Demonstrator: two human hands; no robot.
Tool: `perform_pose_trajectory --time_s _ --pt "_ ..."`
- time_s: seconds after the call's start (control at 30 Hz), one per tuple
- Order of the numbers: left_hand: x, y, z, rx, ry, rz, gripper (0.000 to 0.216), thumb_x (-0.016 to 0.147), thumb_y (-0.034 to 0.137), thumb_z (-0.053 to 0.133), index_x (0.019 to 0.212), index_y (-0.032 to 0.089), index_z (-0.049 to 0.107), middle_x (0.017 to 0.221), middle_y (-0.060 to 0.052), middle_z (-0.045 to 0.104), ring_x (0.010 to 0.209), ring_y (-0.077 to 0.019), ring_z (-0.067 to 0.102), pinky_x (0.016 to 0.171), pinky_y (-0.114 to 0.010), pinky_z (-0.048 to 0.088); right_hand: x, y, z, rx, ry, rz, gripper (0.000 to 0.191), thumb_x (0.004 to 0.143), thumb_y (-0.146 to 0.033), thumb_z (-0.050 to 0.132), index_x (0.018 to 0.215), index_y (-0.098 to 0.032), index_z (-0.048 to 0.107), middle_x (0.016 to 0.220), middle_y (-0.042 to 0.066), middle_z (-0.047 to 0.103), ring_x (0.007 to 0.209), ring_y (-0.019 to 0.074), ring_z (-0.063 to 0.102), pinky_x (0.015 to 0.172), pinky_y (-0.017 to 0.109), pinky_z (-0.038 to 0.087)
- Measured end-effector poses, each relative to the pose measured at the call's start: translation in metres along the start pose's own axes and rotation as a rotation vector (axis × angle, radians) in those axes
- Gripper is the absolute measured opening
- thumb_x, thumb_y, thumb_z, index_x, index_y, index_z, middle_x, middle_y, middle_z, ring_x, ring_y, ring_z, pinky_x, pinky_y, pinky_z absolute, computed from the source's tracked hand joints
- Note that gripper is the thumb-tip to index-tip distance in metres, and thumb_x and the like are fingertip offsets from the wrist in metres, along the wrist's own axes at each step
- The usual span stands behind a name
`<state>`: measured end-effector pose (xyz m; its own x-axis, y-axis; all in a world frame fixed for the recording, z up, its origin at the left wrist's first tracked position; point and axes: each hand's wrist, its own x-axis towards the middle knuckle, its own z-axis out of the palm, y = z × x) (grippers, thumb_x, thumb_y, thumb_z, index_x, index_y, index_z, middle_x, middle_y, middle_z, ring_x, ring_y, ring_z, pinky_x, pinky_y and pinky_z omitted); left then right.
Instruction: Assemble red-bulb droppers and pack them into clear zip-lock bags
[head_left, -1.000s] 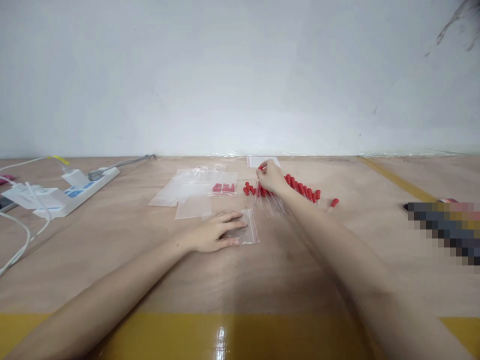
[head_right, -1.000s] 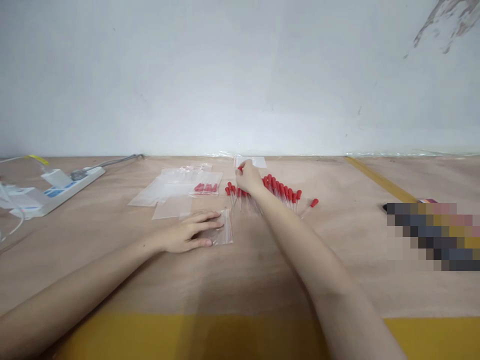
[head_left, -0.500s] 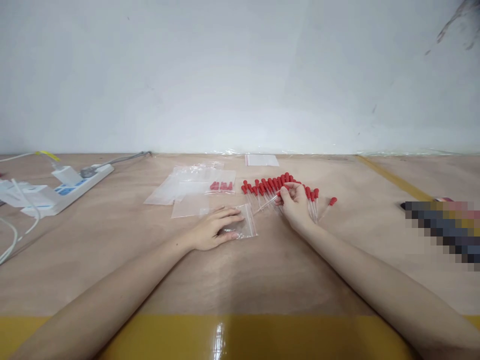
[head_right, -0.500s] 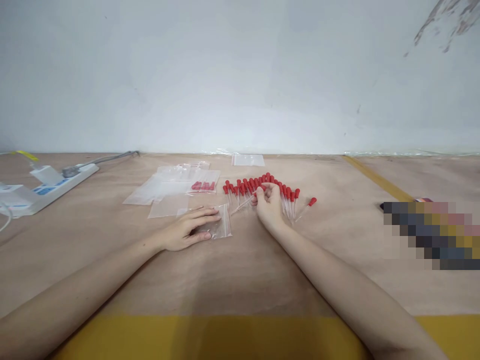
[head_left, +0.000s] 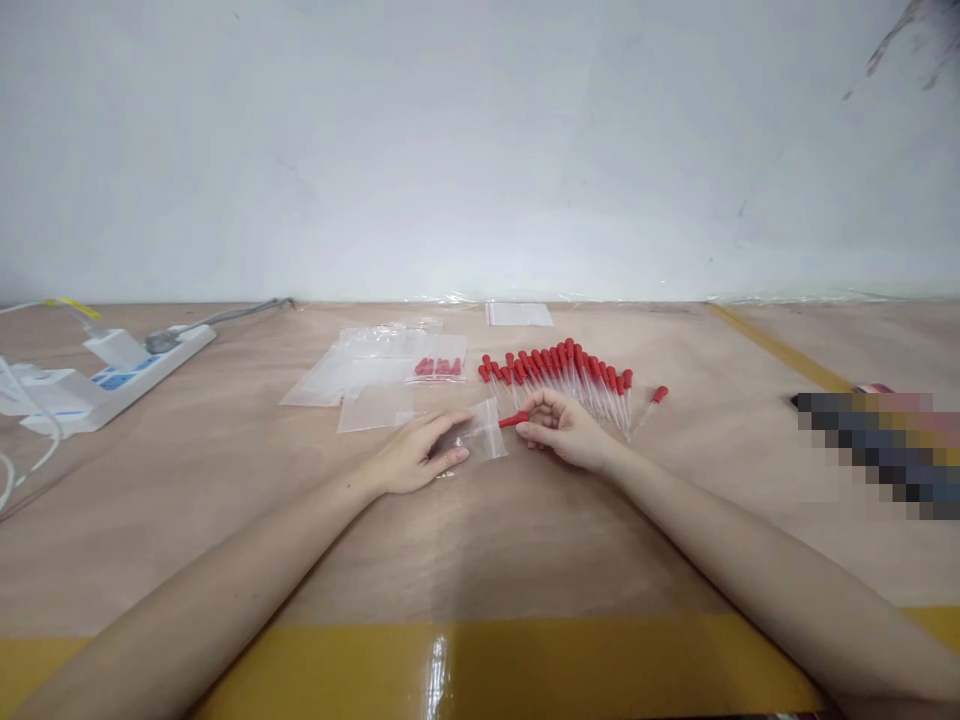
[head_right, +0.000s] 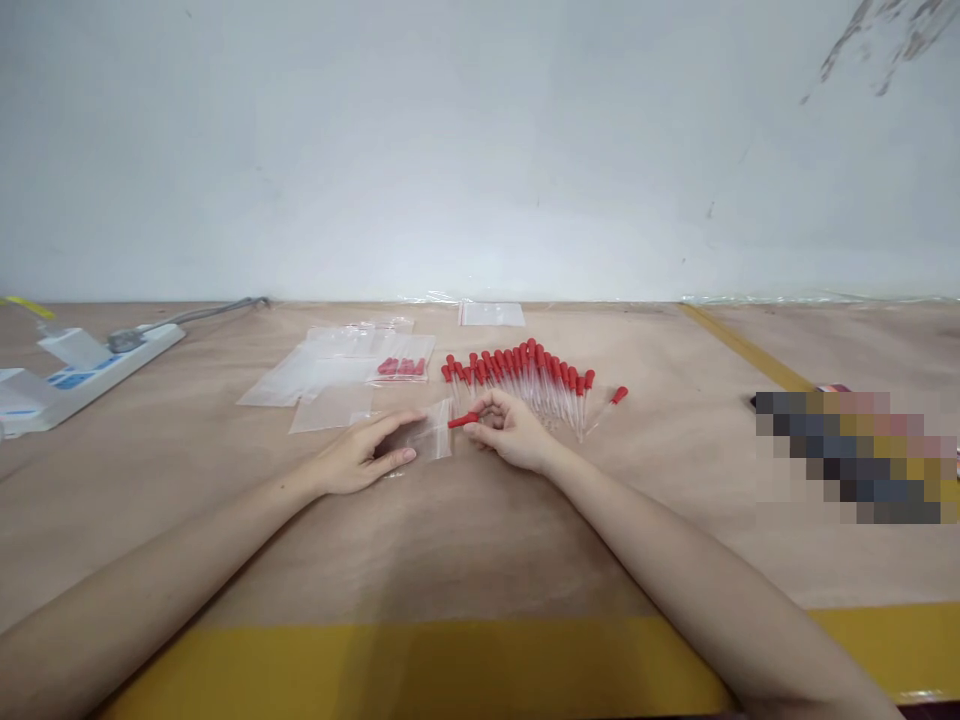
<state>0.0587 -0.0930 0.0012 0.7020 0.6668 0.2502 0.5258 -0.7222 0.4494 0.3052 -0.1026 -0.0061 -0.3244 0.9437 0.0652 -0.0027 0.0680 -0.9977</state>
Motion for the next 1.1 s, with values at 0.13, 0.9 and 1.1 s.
perform_pose_trajectory --time_s 0.13,0.9,1.1 --pt "0.001 0.001 -0.001 -0.015 -0.020 0.009 0.046 0.086 0.036 0.045 0.129 0.022 0.036 0.114 -0.007 0.056 0.093 -0.0189 0.056 0.081 -0.032 0.044 0.006 0.000 0.009 0.065 -0.166 -0.089 0.028 0.069 -0.028 0.067 0.080 -0.020 0.044 0.074 -0.003 0.058 0.057 0.0063 0.053 0.055 0.022 0.044" --pt "-0.018 -0.023 -0.015 -0.127 -0.033 0.012 0.031 0.081 0.035 0.055 0.109 0.024 0.061 0.123 -0.007 0.053 0.113 -0.0208 0.049 0.096 -0.038 0.041 0.031 -0.032 -0.008 -0.791 -0.039 -0.123 0.013 0.071 -0.025 0.058 0.068 -0.018 0.068 0.070 0.002 0.065 0.064 0.0137 0.057 0.061 0.025 0.042" --pt "-0.019 -0.025 -0.013 -0.127 -0.003 -0.018 0.028 0.083 0.034 0.052 0.107 0.025 0.063 0.119 -0.006 0.056 0.109 -0.0200 0.053 0.093 -0.036 0.044 0.095 -0.032 0.001 -1.126 0.262 -0.044 0.024 0.078 -0.031 0.050 0.086 -0.016 0.068 0.086 0.008 0.066 0.079 0.0189 0.059 0.067 0.028 0.043"
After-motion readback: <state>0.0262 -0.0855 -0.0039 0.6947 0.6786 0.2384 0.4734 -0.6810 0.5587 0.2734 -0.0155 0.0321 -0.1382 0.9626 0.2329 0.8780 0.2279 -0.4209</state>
